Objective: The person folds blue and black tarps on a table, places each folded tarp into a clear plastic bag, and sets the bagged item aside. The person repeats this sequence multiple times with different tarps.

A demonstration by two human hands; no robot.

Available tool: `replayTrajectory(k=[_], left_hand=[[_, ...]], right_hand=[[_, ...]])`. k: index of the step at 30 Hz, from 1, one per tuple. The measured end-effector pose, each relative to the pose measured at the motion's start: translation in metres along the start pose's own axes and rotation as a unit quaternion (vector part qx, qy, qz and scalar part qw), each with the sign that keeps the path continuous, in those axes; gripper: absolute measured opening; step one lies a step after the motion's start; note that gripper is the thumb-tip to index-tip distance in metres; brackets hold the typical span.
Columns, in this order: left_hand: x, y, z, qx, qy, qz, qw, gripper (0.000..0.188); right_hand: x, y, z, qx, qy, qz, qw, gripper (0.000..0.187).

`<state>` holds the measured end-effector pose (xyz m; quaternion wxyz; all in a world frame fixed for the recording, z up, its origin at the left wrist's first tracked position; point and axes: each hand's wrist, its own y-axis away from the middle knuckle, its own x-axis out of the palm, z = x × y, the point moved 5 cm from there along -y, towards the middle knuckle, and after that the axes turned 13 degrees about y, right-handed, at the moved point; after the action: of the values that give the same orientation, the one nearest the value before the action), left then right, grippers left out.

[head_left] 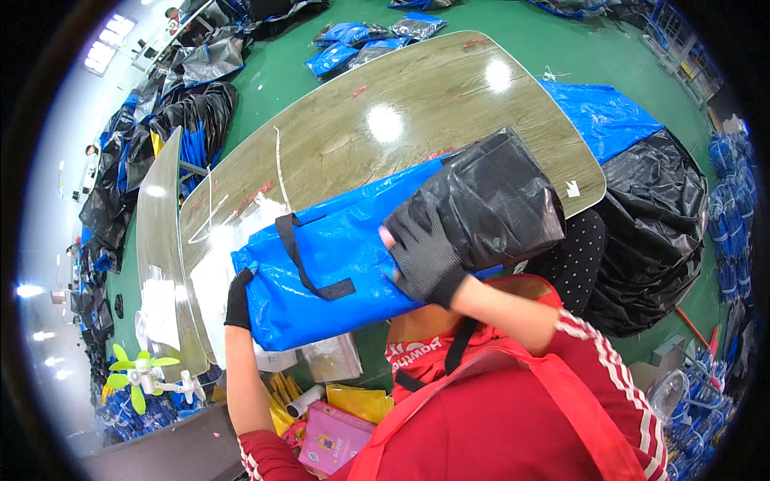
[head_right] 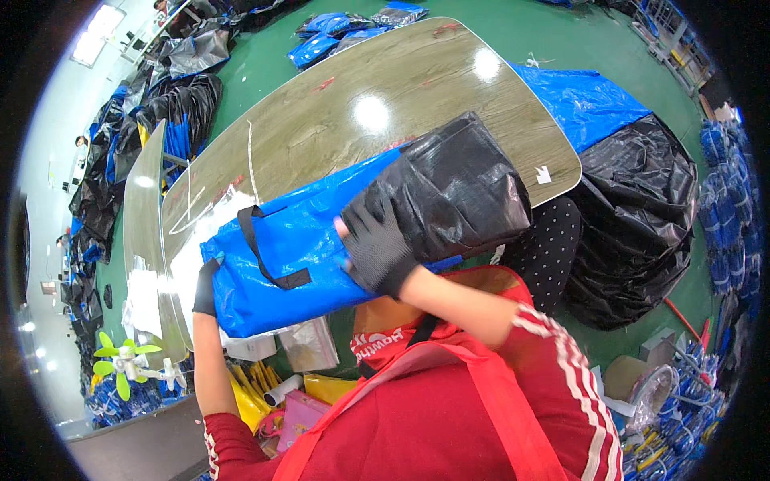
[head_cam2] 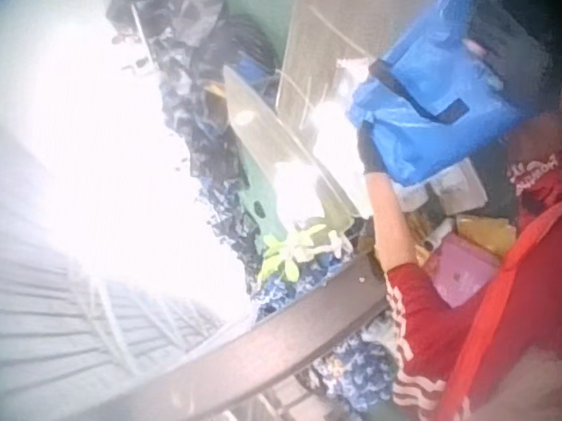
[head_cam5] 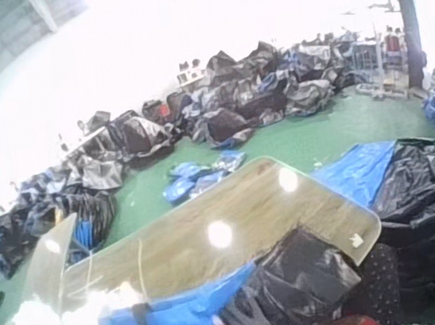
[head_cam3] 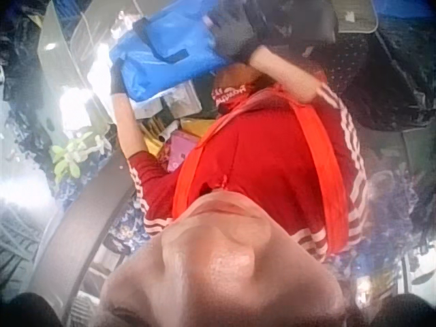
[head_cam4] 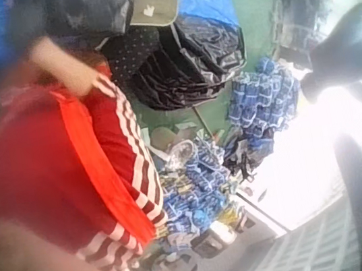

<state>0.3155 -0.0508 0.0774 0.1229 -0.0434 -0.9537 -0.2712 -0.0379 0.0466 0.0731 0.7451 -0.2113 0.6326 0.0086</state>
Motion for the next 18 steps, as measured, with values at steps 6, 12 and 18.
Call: replayTrajectory(k=[6, 12, 18], left_hand=[[0.024, 0.027, -0.025, 0.166, -0.110, -0.010, 0.980, 0.063], [0.011, 0.038, 0.006, 0.125, -0.066, -0.054, 0.988, 0.048], [-0.018, 0.038, 0.042, 0.086, -0.225, -0.121, 0.963, 0.054]], right_hand=[[-0.013, -0.018, -0.034, 0.080, -0.056, 0.090, 0.991, 0.058], [0.053, -0.115, -0.041, -0.081, -0.002, 0.239, 0.968, 0.057], [0.076, -0.106, -0.040, -0.123, -0.139, -0.010, 0.983, 0.032]])
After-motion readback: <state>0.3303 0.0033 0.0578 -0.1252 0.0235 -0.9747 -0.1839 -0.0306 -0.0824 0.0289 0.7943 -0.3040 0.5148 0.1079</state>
